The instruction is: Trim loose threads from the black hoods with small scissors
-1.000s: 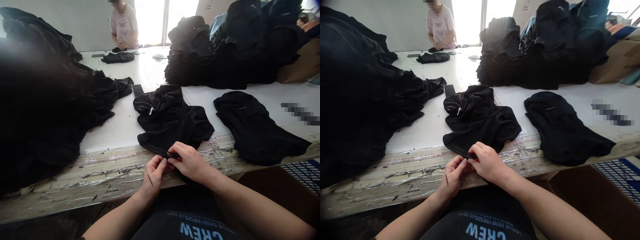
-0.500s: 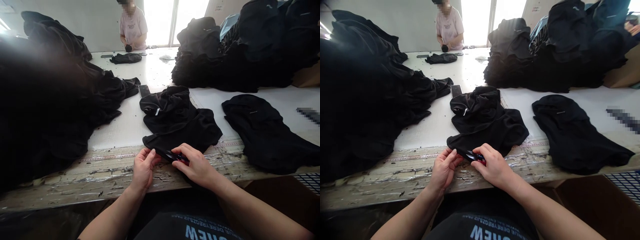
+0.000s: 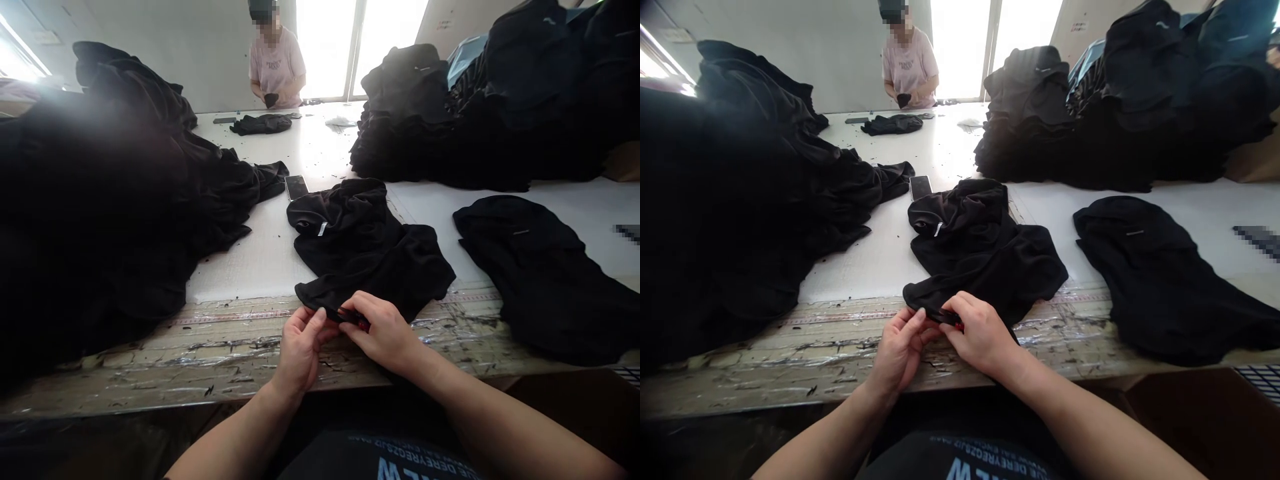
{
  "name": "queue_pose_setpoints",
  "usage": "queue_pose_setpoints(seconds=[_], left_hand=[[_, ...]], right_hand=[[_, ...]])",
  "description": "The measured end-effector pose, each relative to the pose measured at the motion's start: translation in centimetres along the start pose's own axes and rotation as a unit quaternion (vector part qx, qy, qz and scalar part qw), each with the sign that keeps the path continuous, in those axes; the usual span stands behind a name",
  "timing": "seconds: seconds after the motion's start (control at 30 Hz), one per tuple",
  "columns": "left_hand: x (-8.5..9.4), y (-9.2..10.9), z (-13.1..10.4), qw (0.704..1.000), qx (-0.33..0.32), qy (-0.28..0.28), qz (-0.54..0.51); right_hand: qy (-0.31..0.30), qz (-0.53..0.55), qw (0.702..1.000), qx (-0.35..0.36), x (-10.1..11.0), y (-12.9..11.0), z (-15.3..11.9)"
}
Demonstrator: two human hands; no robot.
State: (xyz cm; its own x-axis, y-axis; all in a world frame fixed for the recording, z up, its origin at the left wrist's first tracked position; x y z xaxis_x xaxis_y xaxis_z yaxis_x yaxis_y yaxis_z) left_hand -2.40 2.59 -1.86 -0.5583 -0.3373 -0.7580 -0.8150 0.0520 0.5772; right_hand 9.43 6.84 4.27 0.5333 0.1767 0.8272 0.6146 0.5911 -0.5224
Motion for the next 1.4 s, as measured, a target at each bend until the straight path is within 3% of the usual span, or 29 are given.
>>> queue_pose_setpoints(seconds=[0.2,0.37,0.67,0.93,1.17,1.3,1.4], left_hand=[[1.7,1.5,0.6,0.999,-0.019,0.043,0.006],[0.5,0.1,-0.3,1.0,0.013,-0.009,0.018],[-0.5,-2.1,-1.4,0.998,0.044,-0.038,0.0],[-0.5,-2.4,-1.5,0.998,0.044,-0.039,-0.005],[-0.3,-2.9,-1.5,0.998,0.046,-0.04,0.004],[0.1,-3.2,-1.5,0.993,0.026,-0.059,0.095],[-0.1,-3.2,-1.7,0.973,0.006,-0.091,0.211]], right_hand=[[-0.007,-0.014,1.0,-0.013,0.2,0.9,-0.6],[0.012,0.03,0.999,-0.043,2.0,0.6,-0.4],[-0.009,0.059,0.997,-0.042,1.1,0.0,-0.8],[-0.05,0.118,0.987,-0.092,0.3,0.8,-0.9],[-0.048,0.13,0.983,-0.118,0.1,1.6,-1.4],[-0.048,0.125,0.983,-0.128,-0.2,2.5,-2.1],[-0.055,0.102,0.986,-0.12,-0.5,2.9,-2.9]])
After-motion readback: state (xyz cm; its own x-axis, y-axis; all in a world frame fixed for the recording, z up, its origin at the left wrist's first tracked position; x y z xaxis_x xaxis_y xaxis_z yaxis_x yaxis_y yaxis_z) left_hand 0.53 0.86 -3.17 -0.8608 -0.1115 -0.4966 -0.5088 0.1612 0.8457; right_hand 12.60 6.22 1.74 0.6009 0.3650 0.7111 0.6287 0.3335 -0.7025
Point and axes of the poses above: each hand's wrist, its own z-axis towards the middle knuckle, its own x-axis out of the back of the hand, y = z × x, the point moved 7 cm from there along z, towards the middle knuckle, and after that the axes turned 13 degrees about -z, right-handed, at the moved point
